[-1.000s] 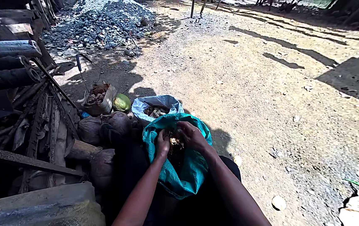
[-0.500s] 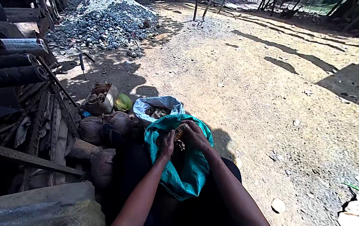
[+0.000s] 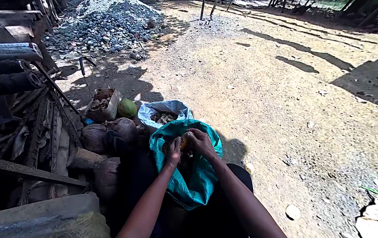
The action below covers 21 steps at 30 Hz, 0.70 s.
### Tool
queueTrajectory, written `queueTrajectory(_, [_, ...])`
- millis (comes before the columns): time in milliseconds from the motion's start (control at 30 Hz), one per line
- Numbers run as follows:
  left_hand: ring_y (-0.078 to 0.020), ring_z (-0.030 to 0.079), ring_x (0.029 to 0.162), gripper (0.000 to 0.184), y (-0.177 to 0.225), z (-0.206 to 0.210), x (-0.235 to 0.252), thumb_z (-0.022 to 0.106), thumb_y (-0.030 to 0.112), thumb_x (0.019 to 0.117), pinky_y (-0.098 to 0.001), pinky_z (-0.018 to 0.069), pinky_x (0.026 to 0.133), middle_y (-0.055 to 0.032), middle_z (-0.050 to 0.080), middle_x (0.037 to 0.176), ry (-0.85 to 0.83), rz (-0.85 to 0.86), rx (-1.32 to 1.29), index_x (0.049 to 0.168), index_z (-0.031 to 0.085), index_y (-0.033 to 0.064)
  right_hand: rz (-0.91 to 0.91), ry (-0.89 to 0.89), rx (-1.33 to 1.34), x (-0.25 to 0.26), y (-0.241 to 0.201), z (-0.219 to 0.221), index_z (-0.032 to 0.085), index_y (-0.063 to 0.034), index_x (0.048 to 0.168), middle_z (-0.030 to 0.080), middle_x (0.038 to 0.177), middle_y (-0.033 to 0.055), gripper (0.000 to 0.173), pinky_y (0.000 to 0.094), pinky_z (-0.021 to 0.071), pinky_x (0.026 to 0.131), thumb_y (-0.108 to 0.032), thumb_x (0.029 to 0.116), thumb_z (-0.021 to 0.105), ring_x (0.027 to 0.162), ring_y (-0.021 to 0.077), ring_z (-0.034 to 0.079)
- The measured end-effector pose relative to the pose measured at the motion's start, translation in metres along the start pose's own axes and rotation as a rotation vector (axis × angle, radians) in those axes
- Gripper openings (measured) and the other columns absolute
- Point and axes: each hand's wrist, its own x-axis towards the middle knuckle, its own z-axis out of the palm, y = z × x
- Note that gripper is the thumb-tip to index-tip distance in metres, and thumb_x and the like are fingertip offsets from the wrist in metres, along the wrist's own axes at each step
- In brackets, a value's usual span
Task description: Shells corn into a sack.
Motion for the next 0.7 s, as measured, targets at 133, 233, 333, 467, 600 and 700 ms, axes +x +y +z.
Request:
queueTrajectory(133, [-0.0207,0.059,0.114,0.048,0.0012,0.0004,-0.0061,0.029,0.021,0.1132,-0.0343,0.0439,0.103,-0.0277,0.061,0.122,0.001,0.032,0.040,0.128,0.056,-0.0156,0.008,-0.001,-0.033,-0.0005,-0.0010,-0.0009,0.065,0.0016,0.123,0.067,0.090,0.0127,0.028,0.0353,0.0533,0.075,-0.018,0.1065,0.054,0.072,0.0154,0.062])
queueTrajectory(233, [-0.0195,0.060,0.112,0.043,-0.0018,0.0013,-0.0038,0.037,0.020,0.1117,-0.0346,0.0456,0.101,-0.0260,0.064,0.120,0.000,0.061,0.034,0.124,0.060,-0.0142,0.026,-0.005,-0.035,-0.0012,-0.0025,0.0014,0.066,0.0009,0.123,0.068,0.094,0.0142,0.028,0.0364,0.0539,0.077,-0.019,0.1056,0.056,0.075,0.0168,0.063])
queueTrajectory(333, [-0.0145,0.060,0.099,0.037,-0.0028,0.0015,-0.0014,0.042,0.019,0.1108,-0.0314,0.0488,0.091,-0.0199,0.065,0.111,-0.008,0.030,0.005,0.120,0.061,-0.0115,0.036,-0.001,-0.032,-0.0012,-0.0041,0.0042,0.066,0.0012,0.122,0.068,0.094,0.0148,0.027,0.0364,0.0529,0.077,-0.018,0.1056,0.056,0.075,0.0172,0.062])
queueTrajectory(467, [-0.0088,0.057,0.084,0.036,-0.0062,0.0006,0.0002,0.040,0.019,0.1113,-0.0255,0.0491,0.077,-0.0134,0.063,0.103,-0.039,0.035,-0.009,0.121,0.060,-0.0091,0.045,-0.003,-0.026,-0.0015,-0.0044,0.0016,0.065,0.0011,0.124,0.068,0.097,0.0166,0.028,0.0381,0.0536,0.079,-0.018,0.1064,0.055,0.078,0.0197,0.064])
queueTrajectory(600, [-0.0144,0.060,0.100,0.041,-0.0065,0.0009,-0.0016,0.034,0.020,0.1124,-0.0296,0.0498,0.089,-0.0213,0.062,0.118,-0.069,0.023,-0.026,0.128,0.056,-0.0116,0.068,-0.018,0.005,-0.0027,-0.0043,-0.0013,0.063,0.0019,0.127,0.068,0.101,0.0179,0.032,0.0389,0.0534,0.081,-0.018,0.1098,0.046,0.082,0.0211,0.065])
queueTrajectory(700, [-0.0118,0.058,0.088,0.047,-0.0018,0.0023,-0.0047,0.028,0.023,0.1134,-0.0268,0.0502,0.079,-0.0174,0.060,0.110,-0.028,-0.035,-0.071,0.129,0.055,-0.0117,0.056,-0.039,0.024,-0.0034,-0.0049,-0.0011,0.062,0.0024,0.128,0.067,0.103,0.0185,0.036,0.0386,0.0531,0.083,-0.017,0.1115,0.038,0.085,0.0207,0.064])
